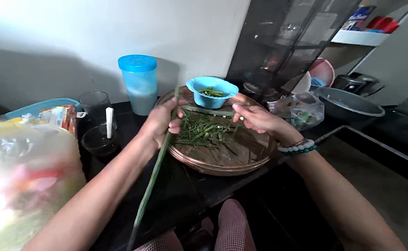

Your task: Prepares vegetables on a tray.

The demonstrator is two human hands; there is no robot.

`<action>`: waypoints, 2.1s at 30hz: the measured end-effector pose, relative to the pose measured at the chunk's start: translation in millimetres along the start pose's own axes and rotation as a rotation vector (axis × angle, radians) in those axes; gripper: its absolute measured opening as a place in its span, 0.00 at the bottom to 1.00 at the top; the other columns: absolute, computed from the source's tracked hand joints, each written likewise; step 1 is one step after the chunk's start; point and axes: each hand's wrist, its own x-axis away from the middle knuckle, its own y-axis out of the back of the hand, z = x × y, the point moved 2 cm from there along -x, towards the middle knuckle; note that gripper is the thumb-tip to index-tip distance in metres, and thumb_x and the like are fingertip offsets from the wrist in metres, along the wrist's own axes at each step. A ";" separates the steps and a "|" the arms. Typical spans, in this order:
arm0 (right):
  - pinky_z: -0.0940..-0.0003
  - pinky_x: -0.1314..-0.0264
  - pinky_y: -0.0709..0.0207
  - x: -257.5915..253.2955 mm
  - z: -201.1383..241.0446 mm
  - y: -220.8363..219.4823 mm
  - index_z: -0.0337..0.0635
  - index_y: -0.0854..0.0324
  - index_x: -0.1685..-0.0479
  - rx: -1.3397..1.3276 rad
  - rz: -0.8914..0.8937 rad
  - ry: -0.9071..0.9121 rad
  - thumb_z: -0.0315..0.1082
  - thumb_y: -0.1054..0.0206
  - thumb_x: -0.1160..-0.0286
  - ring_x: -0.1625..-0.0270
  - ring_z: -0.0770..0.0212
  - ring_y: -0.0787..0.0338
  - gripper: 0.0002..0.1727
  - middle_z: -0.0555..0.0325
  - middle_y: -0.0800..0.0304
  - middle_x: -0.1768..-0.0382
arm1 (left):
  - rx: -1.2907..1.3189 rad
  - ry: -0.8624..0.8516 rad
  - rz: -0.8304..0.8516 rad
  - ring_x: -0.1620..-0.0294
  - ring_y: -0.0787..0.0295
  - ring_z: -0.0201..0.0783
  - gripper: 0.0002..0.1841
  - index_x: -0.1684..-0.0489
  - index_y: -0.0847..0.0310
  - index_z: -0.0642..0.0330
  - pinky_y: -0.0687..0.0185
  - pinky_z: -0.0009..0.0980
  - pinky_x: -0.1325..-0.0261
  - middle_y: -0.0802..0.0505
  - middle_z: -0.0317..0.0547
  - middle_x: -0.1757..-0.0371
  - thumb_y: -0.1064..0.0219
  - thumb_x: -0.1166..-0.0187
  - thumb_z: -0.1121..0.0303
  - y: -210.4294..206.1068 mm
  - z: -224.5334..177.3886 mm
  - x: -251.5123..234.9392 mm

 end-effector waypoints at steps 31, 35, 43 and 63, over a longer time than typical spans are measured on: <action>0.34 0.54 0.18 -79.5 54.5 -66.2 0.66 0.20 0.22 0.288 -0.238 0.608 0.46 0.52 0.05 0.53 0.47 0.06 0.22 0.55 0.05 0.47 | 0.023 0.012 0.008 0.89 0.41 0.25 0.23 0.12 0.39 0.50 0.44 0.19 0.87 0.21 0.38 0.73 0.60 0.02 0.60 -37.9 40.9 2.7; 0.41 0.45 0.16 -71.1 76.7 -65.4 0.66 0.23 0.18 0.257 -0.267 0.738 0.48 0.54 0.05 0.44 0.54 0.06 0.24 0.61 0.08 0.37 | 0.058 -0.030 -0.046 0.89 0.42 0.23 0.21 0.18 0.34 0.50 0.45 0.17 0.88 0.22 0.37 0.72 0.62 0.02 0.59 -23.8 39.3 -12.6; 0.52 0.72 0.20 -49.8 62.8 -108.5 0.79 0.25 0.19 0.389 -0.207 0.849 0.49 0.49 0.08 0.68 0.55 0.11 0.23 0.59 0.10 0.63 | 0.058 -0.009 -0.175 0.90 0.44 0.24 0.17 0.44 0.29 0.56 0.46 0.17 0.88 0.25 0.36 0.77 0.62 0.02 0.60 -10.4 51.4 -27.2; 0.47 0.58 0.14 -62.8 67.5 -108.8 0.76 0.24 0.19 0.282 -0.117 0.816 0.49 0.50 0.07 0.56 0.58 0.08 0.22 0.62 0.07 0.51 | 0.226 0.029 -0.233 0.91 0.44 0.24 0.15 0.50 0.33 0.55 0.48 0.17 0.90 0.29 0.35 0.81 0.64 0.02 0.59 -9.7 51.4 -36.2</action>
